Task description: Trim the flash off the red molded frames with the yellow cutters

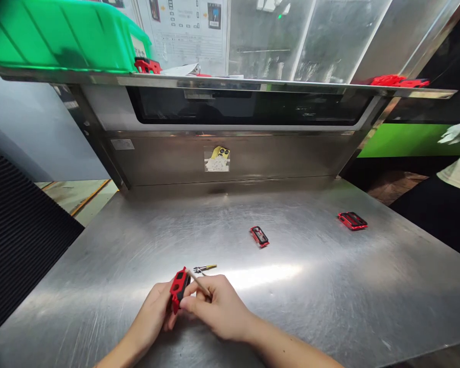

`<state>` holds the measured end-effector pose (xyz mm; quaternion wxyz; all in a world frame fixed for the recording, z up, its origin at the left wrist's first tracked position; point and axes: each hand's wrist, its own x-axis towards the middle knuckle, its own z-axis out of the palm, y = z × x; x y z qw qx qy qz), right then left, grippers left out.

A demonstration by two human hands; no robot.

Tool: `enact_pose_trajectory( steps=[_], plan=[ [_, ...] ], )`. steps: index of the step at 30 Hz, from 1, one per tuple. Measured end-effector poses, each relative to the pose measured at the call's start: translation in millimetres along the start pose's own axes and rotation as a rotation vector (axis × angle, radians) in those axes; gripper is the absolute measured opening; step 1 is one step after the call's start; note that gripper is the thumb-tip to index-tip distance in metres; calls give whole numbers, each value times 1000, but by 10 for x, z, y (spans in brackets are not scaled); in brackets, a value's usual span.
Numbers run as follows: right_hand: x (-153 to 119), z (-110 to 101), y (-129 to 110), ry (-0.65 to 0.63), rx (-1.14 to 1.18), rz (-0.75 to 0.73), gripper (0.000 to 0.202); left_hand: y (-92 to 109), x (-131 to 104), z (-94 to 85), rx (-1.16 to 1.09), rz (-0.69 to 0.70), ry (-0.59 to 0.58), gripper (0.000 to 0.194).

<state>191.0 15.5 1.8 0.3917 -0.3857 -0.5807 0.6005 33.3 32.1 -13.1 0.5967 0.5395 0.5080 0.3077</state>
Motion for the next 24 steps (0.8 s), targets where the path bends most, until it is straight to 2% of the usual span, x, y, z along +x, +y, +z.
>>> enact_pose_trajectory(
  steps=[4,7,15,19,24],
  plan=[
    [49,-32,-6,54,156,61,51,25,-73,-1,104,211,212,50],
    [78,-54,0,70,246,80,51,19,-128,4,104,306,268,39],
    [80,-41,-42,108,415,154,48,-68,-130,-38,238,511,83,30],
    [73,-45,-34,104,389,141,46,-59,-117,-41,253,493,46,32],
    [72,-58,15,97,300,141,45,-48,-98,-40,179,426,75,36]
  ],
)
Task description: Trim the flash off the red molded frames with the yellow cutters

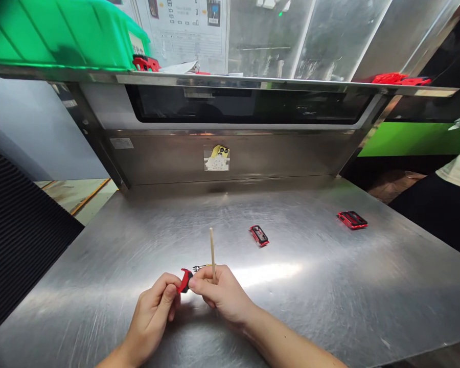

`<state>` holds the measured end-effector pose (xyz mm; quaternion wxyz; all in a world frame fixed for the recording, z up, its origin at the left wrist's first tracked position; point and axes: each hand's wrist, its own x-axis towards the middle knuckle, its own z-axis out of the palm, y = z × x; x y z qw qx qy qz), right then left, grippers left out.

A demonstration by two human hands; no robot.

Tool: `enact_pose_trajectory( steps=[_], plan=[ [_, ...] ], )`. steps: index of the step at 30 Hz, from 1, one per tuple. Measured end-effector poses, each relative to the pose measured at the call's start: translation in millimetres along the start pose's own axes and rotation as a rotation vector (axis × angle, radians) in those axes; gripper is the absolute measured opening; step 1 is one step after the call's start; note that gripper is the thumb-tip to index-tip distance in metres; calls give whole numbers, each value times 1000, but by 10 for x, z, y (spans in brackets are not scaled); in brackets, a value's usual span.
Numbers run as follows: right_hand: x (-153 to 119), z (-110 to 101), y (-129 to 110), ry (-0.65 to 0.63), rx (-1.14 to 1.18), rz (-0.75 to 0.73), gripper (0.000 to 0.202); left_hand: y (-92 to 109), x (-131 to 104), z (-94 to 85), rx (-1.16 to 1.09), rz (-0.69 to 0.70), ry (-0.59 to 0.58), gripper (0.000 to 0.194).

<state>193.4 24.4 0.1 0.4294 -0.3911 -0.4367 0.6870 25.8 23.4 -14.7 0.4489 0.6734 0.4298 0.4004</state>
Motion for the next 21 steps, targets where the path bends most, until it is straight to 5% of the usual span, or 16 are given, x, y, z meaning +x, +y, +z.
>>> enact_pose_trajectory(
  steps=[10,17,21],
  plan=[
    [-55,47,-63,-23,-93,-87,47,39,-24,-14,-34,42,54,42],
    [-16,51,-55,170,-96,-143,49,53,80,9,-301,-358,113,58],
    [-6,54,-17,86,-99,-121,53,75,111,16,-415,-477,112,61]
  ],
)
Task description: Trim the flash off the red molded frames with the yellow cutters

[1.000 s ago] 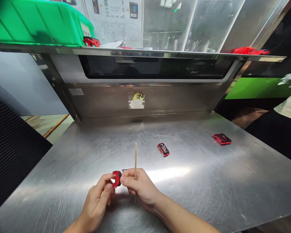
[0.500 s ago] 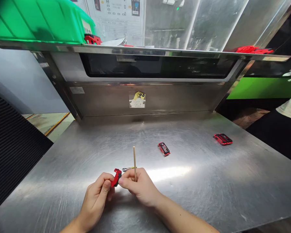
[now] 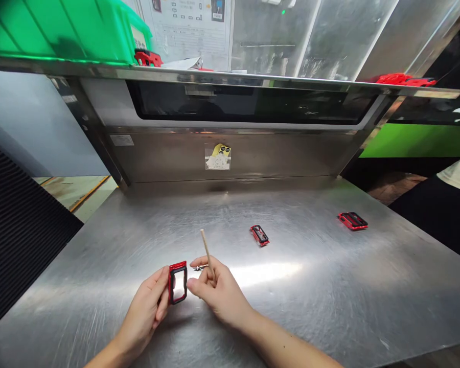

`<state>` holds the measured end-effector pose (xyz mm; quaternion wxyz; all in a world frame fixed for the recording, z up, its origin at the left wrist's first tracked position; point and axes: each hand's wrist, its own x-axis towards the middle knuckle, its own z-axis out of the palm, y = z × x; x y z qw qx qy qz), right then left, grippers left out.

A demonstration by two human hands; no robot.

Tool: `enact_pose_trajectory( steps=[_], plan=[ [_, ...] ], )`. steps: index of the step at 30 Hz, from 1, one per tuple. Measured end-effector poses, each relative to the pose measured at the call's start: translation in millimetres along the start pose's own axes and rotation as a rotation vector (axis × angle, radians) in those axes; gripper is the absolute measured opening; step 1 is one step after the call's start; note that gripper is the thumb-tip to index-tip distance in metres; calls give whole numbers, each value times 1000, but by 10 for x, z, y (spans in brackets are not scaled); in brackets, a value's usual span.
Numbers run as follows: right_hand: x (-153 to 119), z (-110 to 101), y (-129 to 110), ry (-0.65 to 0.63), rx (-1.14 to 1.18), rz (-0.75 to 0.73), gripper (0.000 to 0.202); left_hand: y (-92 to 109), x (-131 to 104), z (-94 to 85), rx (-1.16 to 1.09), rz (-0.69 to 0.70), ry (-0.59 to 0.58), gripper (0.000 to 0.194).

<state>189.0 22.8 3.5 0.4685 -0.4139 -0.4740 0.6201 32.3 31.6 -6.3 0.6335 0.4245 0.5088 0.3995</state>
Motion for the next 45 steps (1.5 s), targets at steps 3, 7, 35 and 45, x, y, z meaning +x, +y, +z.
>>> enact_pose_trajectory(
  steps=[3,7,35,45],
  plan=[
    [-7,0,43,-108,-49,16,51,12,-13,14,-31,-51,-40,61],
    [-2,-18,80,-113,-70,18,50,11,-18,30,-44,-61,-70,61],
    [-45,41,39,-119,-41,63,46,31,-171,67,112,175,70,61],
    [24,13,99,-173,110,297,44,-10,-12,50,3,-36,-107,59]
  ],
)
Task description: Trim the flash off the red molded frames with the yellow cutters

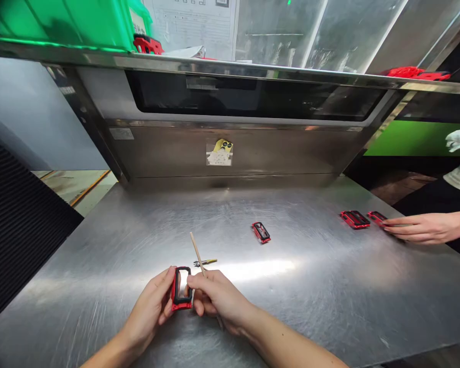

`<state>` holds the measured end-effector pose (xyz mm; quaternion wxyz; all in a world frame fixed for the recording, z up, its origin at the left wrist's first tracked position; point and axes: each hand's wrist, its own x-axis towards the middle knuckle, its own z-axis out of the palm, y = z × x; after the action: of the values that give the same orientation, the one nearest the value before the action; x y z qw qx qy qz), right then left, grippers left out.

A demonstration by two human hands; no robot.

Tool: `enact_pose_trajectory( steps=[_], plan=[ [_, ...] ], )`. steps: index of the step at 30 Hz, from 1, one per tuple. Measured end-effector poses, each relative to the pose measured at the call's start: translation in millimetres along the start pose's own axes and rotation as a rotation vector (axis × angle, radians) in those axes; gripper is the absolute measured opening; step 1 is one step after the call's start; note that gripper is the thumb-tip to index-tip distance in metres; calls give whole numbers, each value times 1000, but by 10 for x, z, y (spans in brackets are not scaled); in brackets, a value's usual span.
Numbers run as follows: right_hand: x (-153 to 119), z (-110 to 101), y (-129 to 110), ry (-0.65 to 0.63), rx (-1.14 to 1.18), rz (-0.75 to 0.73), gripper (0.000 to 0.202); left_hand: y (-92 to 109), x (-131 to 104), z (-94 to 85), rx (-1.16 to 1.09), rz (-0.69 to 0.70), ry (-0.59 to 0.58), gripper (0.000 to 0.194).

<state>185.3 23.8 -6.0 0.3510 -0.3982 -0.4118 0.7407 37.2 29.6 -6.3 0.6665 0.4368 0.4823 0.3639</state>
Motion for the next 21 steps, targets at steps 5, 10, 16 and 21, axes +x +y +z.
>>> enact_pose_trajectory(
  steps=[5,10,16,21],
  plan=[
    [-9,28,-11,-4,30,46,42,15,-2,28,-29,-55,26,59],
    [-8,25,-14,7,36,53,42,30,-9,35,-65,-77,27,57],
    [2,14,-9,47,40,27,45,1,-25,11,-17,-31,18,59],
    [3,18,-5,138,39,-36,48,-14,-50,6,147,112,-68,53]
  ],
)
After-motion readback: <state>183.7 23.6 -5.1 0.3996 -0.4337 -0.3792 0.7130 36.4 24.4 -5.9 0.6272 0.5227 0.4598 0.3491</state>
